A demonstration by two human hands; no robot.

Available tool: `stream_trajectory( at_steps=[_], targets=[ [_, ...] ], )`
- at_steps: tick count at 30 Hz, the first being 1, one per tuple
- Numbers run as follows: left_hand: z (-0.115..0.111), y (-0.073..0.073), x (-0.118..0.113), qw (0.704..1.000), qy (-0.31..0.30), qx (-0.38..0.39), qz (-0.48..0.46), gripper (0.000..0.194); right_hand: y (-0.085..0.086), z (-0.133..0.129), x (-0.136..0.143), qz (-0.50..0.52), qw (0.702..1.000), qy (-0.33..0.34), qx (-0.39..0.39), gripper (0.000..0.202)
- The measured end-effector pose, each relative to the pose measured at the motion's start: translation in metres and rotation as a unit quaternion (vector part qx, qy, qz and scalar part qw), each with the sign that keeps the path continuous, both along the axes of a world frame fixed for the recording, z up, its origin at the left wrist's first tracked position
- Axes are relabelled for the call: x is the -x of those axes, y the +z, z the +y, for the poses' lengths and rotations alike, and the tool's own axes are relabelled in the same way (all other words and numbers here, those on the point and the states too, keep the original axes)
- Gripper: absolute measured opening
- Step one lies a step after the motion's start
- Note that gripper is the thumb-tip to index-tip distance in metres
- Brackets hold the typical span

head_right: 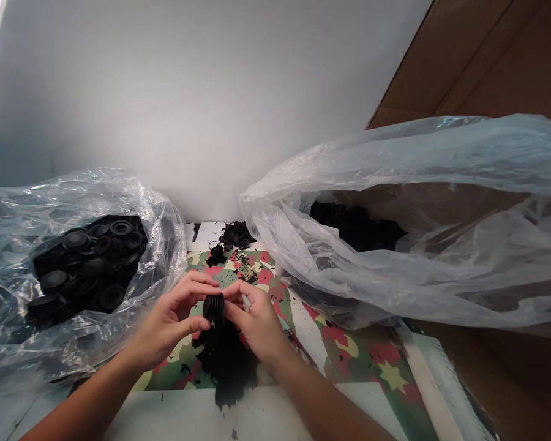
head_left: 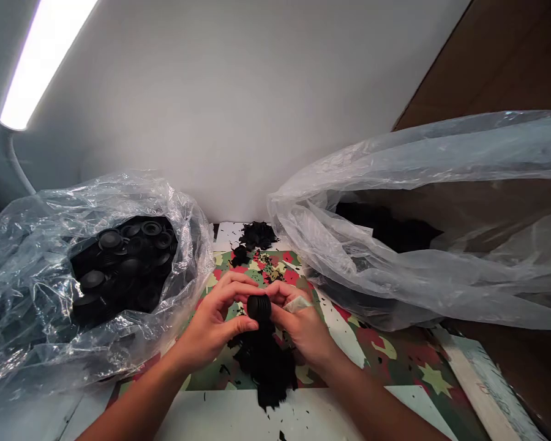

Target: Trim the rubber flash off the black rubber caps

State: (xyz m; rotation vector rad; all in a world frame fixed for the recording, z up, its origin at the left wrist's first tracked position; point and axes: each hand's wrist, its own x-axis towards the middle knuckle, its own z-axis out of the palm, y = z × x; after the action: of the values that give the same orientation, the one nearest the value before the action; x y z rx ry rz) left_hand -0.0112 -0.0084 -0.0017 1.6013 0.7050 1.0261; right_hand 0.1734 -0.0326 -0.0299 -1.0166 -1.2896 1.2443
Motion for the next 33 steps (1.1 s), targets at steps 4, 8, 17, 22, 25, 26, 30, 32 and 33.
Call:
stream_trajectory(
  at_steps=[4, 8, 17, 22, 25, 26, 30, 32, 33],
  targets=[
    [-0.001, -0.001, -0.001, 0.998, 0.042, 0.027, 0.032, 0.031, 0.005, -0.002, -0.004, -0.173, 0.969, -0.101, -0.144, 0.043],
    [-0.002, 0.004, 0.0, 0.995, 0.061, 0.033, 0.066, 0.033, 0.01, -0.003, -0.009, -0.302, 0.909, -0.11, -0.264, 0.033],
    [-0.005, -0.009, -0.009, 0.993, 0.065, 0.09, -0.046, 0.027, 0.001, -0.005, 0.003, -0.264, 0.941, -0.072, -0.201, 0.015],
    [-0.004, -0.01, -0.012, 0.988, 0.091, 0.117, -0.042, 0.027, 0.005, -0.004, -0.001, -0.24, 0.954, -0.045, -0.175, 0.021],
    [-0.004, -0.006, -0.011, 0.992, 0.065, 0.111, 0.008, 0.02, 0.009, 0.0, -0.007, -0.269, 0.947, -0.019, -0.175, 0.026],
    [-0.004, -0.005, -0.011, 0.992, 0.059, 0.106, 0.022, 0.019, 0.009, 0.002, -0.009, -0.29, 0.94, -0.009, -0.179, 0.027],
    [-0.004, -0.006, -0.009, 0.993, 0.057, 0.083, 0.056, 0.017, 0.004, 0.005, -0.011, -0.379, 0.89, 0.006, -0.254, 0.031],
    [-0.005, -0.007, -0.009, 0.992, 0.072, 0.092, 0.037, 0.018, 0.003, 0.006, -0.009, -0.405, 0.856, -0.02, -0.32, 0.032],
    [-0.005, -0.007, -0.01, 0.991, 0.083, 0.104, 0.021, 0.018, 0.002, 0.006, -0.007, -0.413, 0.839, -0.036, -0.352, 0.032]
  ],
)
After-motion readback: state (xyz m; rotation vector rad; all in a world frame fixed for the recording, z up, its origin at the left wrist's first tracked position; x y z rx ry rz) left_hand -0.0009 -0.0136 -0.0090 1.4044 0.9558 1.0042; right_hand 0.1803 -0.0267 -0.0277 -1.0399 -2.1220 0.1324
